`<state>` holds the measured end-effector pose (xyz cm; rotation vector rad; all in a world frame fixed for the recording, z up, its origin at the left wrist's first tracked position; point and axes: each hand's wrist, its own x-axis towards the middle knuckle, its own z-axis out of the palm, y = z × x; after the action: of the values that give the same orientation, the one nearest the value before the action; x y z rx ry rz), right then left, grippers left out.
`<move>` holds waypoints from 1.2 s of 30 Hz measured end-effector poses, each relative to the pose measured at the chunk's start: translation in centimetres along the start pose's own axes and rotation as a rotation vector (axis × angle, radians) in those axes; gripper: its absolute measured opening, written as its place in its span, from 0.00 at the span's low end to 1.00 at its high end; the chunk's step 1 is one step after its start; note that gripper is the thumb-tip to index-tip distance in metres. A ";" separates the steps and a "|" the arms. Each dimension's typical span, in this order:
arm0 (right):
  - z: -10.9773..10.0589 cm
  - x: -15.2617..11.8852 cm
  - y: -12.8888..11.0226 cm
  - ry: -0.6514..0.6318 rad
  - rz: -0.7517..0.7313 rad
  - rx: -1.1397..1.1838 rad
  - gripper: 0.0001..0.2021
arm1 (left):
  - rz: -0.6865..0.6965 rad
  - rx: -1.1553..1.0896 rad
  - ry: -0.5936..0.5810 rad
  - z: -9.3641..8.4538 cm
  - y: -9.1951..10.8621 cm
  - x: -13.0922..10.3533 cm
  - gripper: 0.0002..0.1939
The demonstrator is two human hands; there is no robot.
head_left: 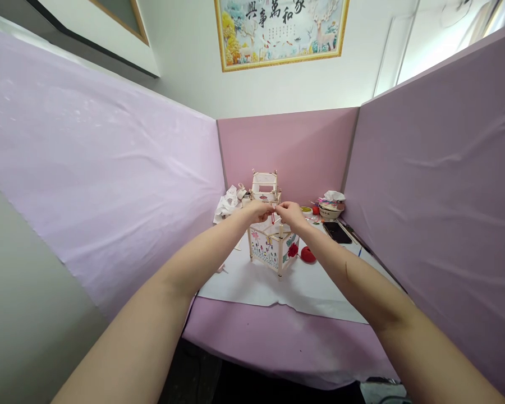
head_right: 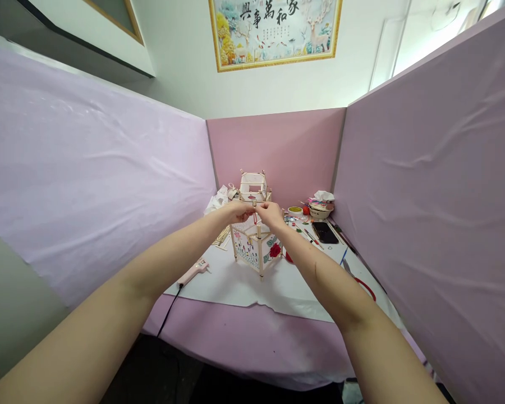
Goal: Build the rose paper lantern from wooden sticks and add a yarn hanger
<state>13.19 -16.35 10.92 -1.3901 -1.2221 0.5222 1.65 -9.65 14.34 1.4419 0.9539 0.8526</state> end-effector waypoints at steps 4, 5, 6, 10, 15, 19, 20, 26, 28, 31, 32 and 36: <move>1.0 0.5 0.6 -0.022 0.091 0.058 0.05 | 0.172 0.208 0.138 0.2 -1.2 -0.8 0.13; 1.2 0.6 0.7 -0.023 0.092 0.062 0.05 | 0.222 0.238 0.166 0.1 -1.5 -1.1 0.12; 1.3 0.7 0.9 -0.024 0.091 0.064 0.05 | 0.266 0.261 0.191 0.2 -1.8 -1.3 0.10; 1.7 0.9 1.5 -0.007 0.062 0.058 0.06 | 0.358 0.297 0.268 0.3 -3.1 -1.5 0.04; 2.2 1.4 2.2 0.011 0.044 0.042 0.04 | 0.337 0.266 0.330 0.5 -4.2 -0.8 0.01; 2.5 1.8 2.3 0.024 0.049 0.049 0.03 | 0.327 0.244 0.324 0.6 -4.6 -0.3 0.01; 2.5 1.8 2.2 0.025 0.054 0.056 0.02 | 0.327 0.243 0.322 0.6 -4.6 -0.2 0.01; 2.0 1.4 1.3 -0.039 0.114 0.115 0.04 | 0.390 0.264 0.280 0.5 -4.7 -0.4 0.02; 1.8 1.4 1.0 -0.087 0.139 0.129 0.06 | 0.442 0.286 0.253 0.4 -4.6 -0.5 0.03; 1.3 1.7 0.8 -0.154 0.171 0.136 0.06 | 0.528 0.332 0.214 0.2 -4.6 -0.4 0.04; 1.2 1.8 0.7 -0.176 0.181 0.135 0.07 | 0.555 0.348 0.201 0.1 -4.5 -0.4 0.04; 0.8 2.0 0.7 -0.248 0.213 0.124 0.16 | 0.628 0.393 0.161 -0.1 -4.4 -0.3 0.06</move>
<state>13.47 -14.15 10.75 -1.3862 -1.2197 0.9269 1.02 -9.81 9.96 2.0929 0.8194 1.3018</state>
